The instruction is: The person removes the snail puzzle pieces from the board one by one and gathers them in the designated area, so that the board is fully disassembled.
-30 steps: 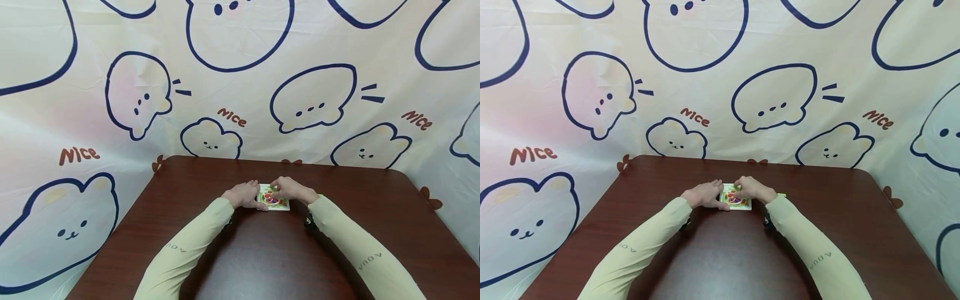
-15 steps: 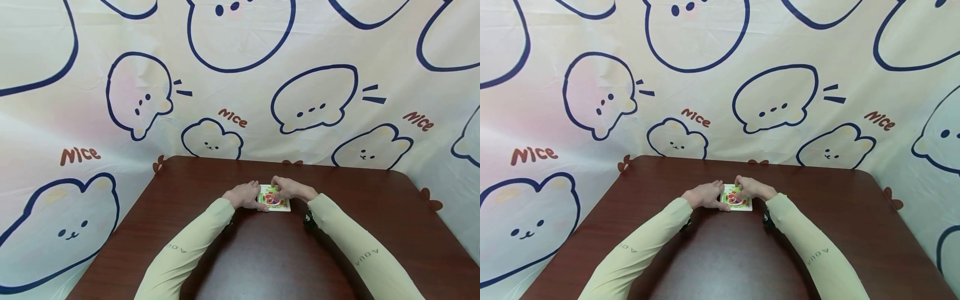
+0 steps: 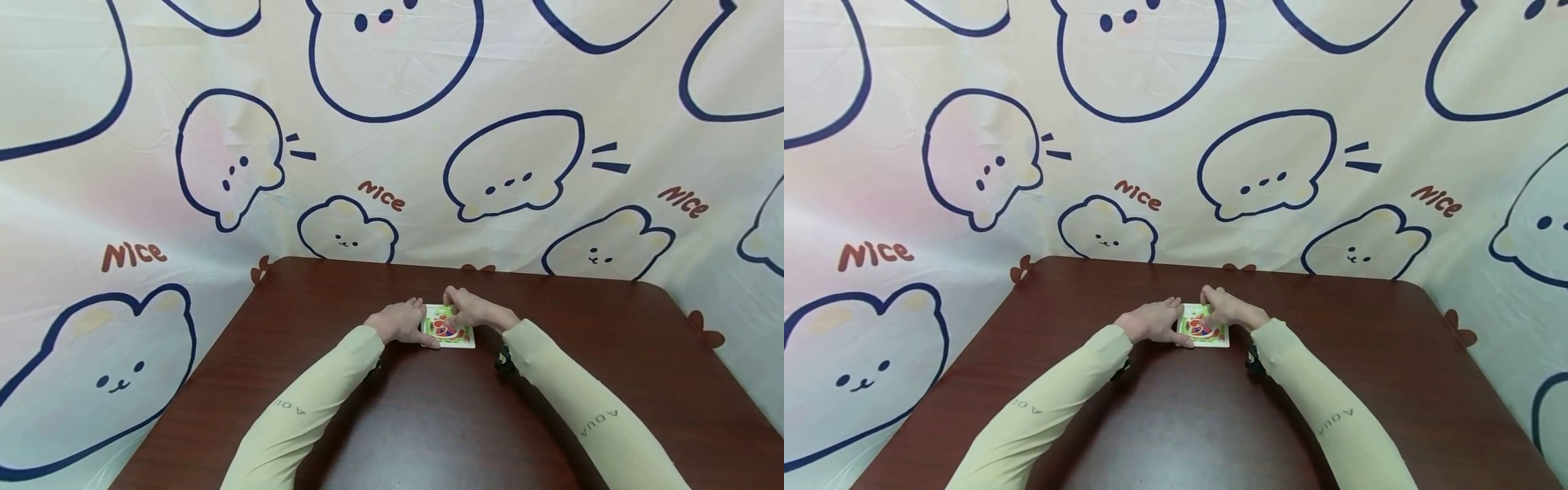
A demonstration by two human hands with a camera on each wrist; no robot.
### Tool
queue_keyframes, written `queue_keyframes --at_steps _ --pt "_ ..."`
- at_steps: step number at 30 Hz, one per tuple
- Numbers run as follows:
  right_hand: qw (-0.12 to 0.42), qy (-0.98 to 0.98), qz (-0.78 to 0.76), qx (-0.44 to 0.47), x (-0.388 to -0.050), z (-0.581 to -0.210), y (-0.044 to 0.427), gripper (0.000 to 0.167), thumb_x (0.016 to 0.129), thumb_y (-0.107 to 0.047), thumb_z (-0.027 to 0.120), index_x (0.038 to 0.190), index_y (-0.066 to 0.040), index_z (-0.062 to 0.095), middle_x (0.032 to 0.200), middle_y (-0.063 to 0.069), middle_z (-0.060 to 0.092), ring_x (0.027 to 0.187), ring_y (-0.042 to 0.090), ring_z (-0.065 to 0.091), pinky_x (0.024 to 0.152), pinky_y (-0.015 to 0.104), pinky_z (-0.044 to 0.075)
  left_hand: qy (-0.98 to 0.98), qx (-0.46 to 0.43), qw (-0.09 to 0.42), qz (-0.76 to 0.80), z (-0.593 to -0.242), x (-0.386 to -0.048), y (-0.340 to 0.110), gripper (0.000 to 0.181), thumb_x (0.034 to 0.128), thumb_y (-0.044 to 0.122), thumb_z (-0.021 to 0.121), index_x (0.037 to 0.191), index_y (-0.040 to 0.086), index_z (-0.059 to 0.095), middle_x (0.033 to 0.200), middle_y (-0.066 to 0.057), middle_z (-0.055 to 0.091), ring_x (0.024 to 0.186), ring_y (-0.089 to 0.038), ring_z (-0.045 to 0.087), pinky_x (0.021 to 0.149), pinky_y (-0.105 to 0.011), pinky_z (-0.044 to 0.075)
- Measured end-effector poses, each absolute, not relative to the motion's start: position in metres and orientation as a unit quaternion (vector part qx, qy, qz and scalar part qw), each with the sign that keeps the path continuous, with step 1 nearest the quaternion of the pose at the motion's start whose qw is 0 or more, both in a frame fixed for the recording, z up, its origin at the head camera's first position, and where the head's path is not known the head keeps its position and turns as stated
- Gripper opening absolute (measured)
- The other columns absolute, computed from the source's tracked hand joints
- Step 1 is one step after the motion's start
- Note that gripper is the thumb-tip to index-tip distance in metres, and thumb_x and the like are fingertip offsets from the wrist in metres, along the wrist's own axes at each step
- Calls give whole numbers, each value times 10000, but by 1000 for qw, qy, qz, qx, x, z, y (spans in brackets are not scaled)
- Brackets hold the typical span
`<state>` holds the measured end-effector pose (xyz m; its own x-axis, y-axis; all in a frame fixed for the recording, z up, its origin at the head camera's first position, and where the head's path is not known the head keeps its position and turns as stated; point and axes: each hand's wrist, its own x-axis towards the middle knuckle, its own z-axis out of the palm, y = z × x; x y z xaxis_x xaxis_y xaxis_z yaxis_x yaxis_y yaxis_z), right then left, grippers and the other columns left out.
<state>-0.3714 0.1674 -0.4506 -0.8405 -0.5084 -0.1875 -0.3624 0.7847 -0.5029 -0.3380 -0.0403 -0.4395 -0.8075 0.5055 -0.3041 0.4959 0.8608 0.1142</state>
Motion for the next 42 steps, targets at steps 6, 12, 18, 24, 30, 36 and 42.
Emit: queue_keyframes --at_steps 6,12,18,24,30,36,42 --pt "152 931 -241 -230 -370 -451 167 381 866 -171 754 1098 -79 468 992 109 496 881 222 474 734 325 409 950 262 170 16 -440 -338 -41 1079 784 792 556 1544 72 294 1625 -127 255 1513 -247 238 1204 -419 279" --pt "146 929 -246 -235 -370 -449 165 381 855 -155 769 1064 -74 461 968 100 501 866 218 468 715 316 401 950 264 168 13 -440 -340 -41 1089 783 797 548 1547 67 283 1624 -126 260 1512 -249 244 1208 -420 271" --pt "144 927 -248 -242 -369 -450 164 393 853 -138 768 1047 -66 433 895 80 511 786 195 480 668 296 396 949 266 168 13 -441 -340 -41 1090 784 799 544 1548 69 280 1624 -129 256 1513 -251 238 1207 -418 272" --pt "126 932 -238 -242 -367 -449 163 285 906 -102 693 1025 -74 435 794 39 485 700 181 461 643 288 391 949 266 168 11 -441 -340 -40 1089 792 797 538 1551 64 268 1627 -125 250 1516 -248 229 1207 -414 273" --pt "106 929 -254 -246 -364 -447 164 185 912 -41 644 972 -69 471 723 15 461 618 158 467 562 264 387 949 267 166 9 -439 -339 -40 1098 789 798 541 1551 59 263 1626 -126 253 1514 -243 234 1203 -408 283" --pt "95 929 -255 -251 -360 -443 163 176 912 -7 611 1020 -55 482 770 46 518 633 157 496 549 257 407 950 263 168 10 -438 -338 -40 1090 786 797 545 1549 67 276 1626 -124 254 1515 -239 233 1203 -407 283" --pt "89 938 -216 -256 -355 -442 160 205 937 9 566 1122 -77 583 913 69 617 709 161 533 586 256 449 952 265 156 1 -439 -336 -40 1047 801 778 552 1538 74 313 1621 -130 264 1510 -239 246 1194 -398 300"
